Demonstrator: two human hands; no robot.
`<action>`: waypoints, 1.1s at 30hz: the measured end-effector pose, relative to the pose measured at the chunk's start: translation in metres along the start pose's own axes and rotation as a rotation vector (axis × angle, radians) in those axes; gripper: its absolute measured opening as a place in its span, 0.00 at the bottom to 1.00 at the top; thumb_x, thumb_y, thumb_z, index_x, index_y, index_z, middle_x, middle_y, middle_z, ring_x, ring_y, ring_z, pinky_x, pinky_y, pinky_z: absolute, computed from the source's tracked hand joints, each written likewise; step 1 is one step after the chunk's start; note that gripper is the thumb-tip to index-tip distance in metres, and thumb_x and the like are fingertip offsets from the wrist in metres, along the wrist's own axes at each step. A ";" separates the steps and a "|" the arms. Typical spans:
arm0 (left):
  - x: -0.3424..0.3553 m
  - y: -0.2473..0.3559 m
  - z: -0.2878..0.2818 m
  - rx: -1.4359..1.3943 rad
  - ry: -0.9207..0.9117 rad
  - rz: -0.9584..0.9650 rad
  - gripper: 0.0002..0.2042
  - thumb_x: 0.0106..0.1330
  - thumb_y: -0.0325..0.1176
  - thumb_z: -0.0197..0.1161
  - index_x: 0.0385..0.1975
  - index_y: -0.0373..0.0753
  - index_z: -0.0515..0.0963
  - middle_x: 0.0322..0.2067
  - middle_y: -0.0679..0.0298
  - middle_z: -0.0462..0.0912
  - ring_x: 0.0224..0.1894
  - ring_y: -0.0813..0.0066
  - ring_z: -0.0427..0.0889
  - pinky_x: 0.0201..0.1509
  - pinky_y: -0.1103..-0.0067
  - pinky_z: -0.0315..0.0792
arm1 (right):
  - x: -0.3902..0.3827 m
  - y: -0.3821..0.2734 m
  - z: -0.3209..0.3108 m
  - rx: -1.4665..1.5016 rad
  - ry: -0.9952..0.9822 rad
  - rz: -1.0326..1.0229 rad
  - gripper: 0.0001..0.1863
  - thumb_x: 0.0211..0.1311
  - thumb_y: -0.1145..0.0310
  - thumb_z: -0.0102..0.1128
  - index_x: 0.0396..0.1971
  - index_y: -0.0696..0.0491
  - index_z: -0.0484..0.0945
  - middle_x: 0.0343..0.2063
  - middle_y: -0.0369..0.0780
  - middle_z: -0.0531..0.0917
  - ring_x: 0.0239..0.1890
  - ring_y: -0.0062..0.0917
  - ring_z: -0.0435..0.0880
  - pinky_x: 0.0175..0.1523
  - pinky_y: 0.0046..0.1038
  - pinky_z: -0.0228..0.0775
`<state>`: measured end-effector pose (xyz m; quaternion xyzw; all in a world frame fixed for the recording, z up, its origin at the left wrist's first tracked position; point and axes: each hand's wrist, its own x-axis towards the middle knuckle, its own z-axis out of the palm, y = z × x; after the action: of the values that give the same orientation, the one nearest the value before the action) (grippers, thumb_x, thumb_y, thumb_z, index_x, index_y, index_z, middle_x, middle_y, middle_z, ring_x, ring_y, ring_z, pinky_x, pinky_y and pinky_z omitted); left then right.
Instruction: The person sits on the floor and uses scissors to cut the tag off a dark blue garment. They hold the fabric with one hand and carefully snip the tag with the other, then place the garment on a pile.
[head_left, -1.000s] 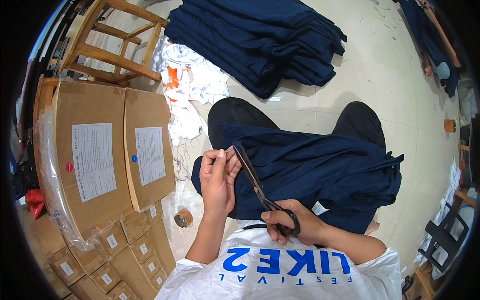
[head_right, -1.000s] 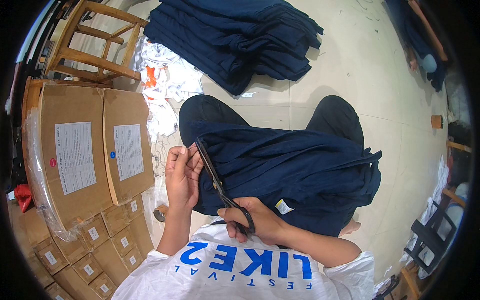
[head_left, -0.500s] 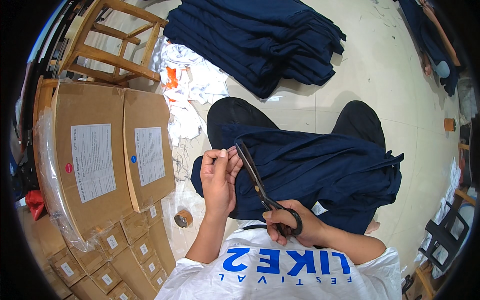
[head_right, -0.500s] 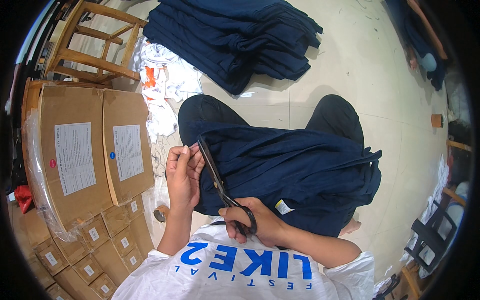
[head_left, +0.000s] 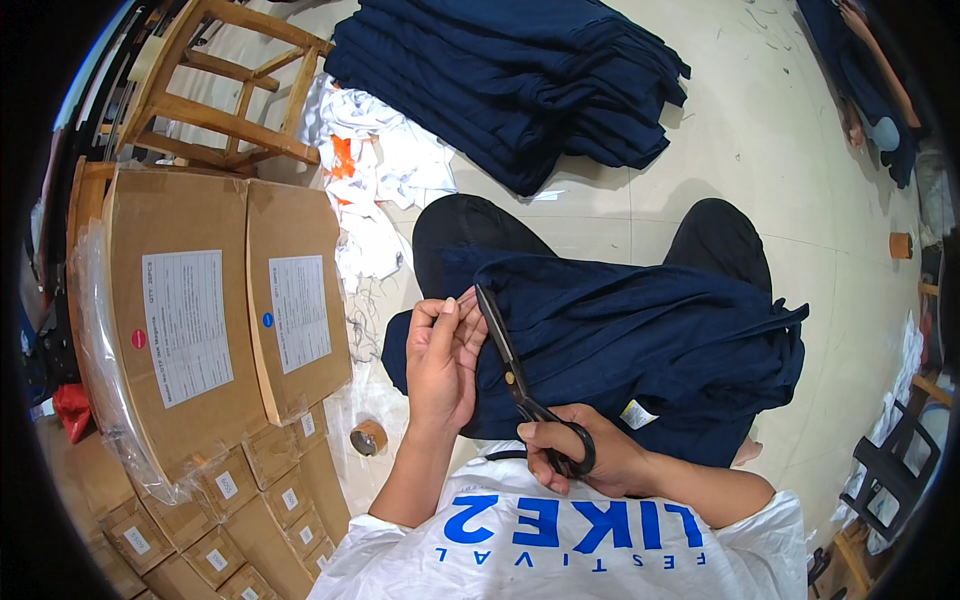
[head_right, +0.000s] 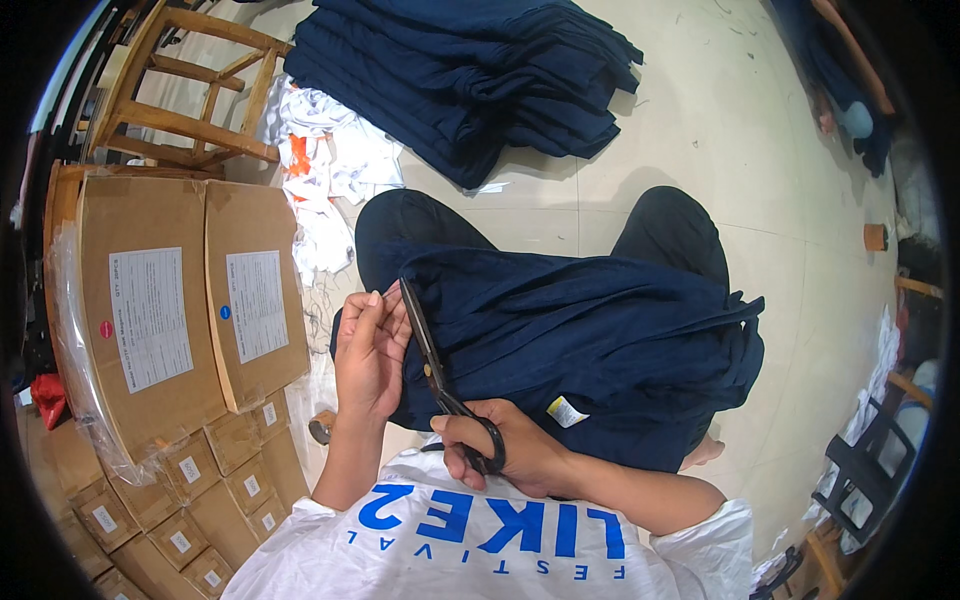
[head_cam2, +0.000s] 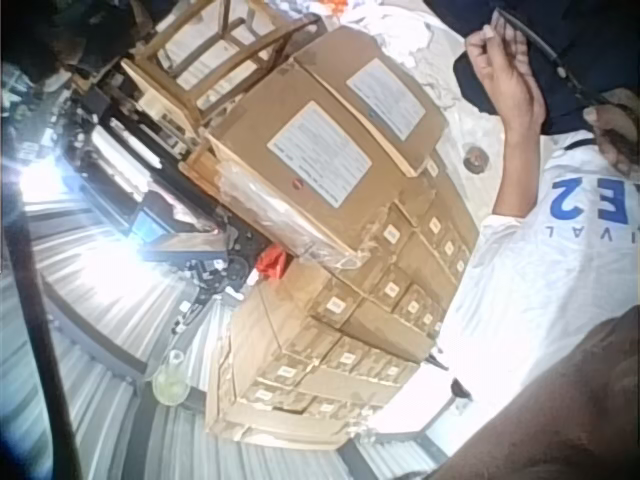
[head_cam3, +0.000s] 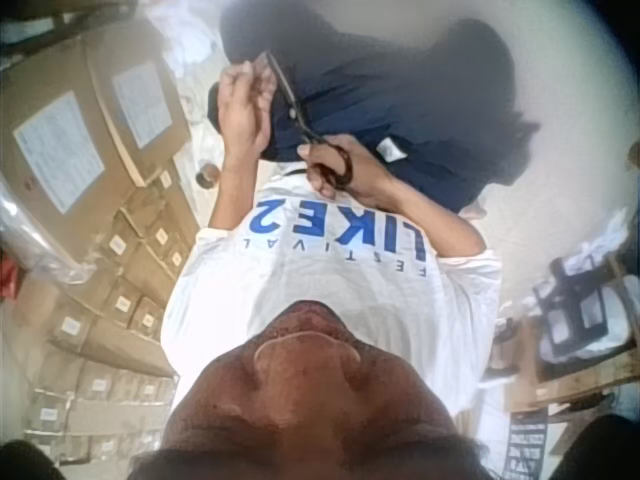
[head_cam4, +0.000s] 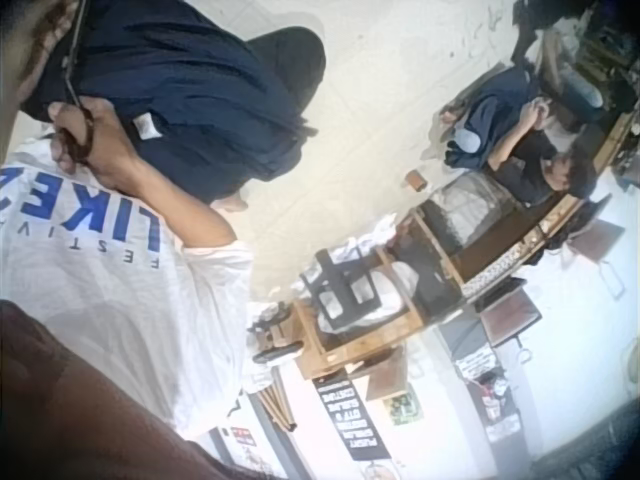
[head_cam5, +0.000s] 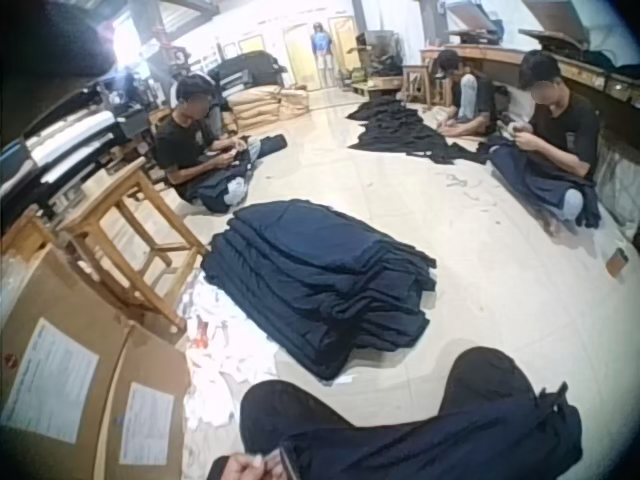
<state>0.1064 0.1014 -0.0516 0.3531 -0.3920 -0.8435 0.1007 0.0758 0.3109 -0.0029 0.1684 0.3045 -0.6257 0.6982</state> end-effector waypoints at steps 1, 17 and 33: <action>0.000 0.000 0.000 -0.011 -0.005 -0.006 0.02 0.81 0.30 0.56 0.44 0.41 0.72 0.53 0.51 0.84 0.54 0.71 0.86 0.62 0.74 0.81 | 0.000 0.001 0.000 -0.004 -0.003 -0.002 0.16 0.76 0.58 0.62 0.34 0.57 0.78 0.21 0.38 0.83 0.16 0.17 0.77 0.24 0.18 0.68; -0.001 0.005 0.000 0.119 -0.012 0.026 0.04 0.81 0.30 0.58 0.43 0.39 0.73 0.52 0.54 0.85 0.50 0.75 0.87 0.58 0.77 0.82 | 0.010 -0.031 -0.011 -0.544 0.384 -0.766 0.16 0.65 0.67 0.76 0.33 0.56 0.73 0.26 0.39 0.85 0.25 0.18 0.85 0.31 0.21 0.74; -0.006 -0.008 0.006 0.446 -0.162 0.213 0.05 0.79 0.27 0.59 0.38 0.36 0.74 0.53 0.49 0.85 0.52 0.72 0.85 0.61 0.74 0.78 | 0.095 -0.050 -0.023 -0.820 0.702 -0.986 0.13 0.57 0.74 0.73 0.37 0.59 0.77 0.26 0.44 0.86 0.28 0.31 0.87 0.36 0.32 0.76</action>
<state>0.1078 0.1133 -0.0514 0.2548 -0.6102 -0.7462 0.0768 0.0247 0.2437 -0.0727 -0.0727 0.7607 -0.6121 0.2035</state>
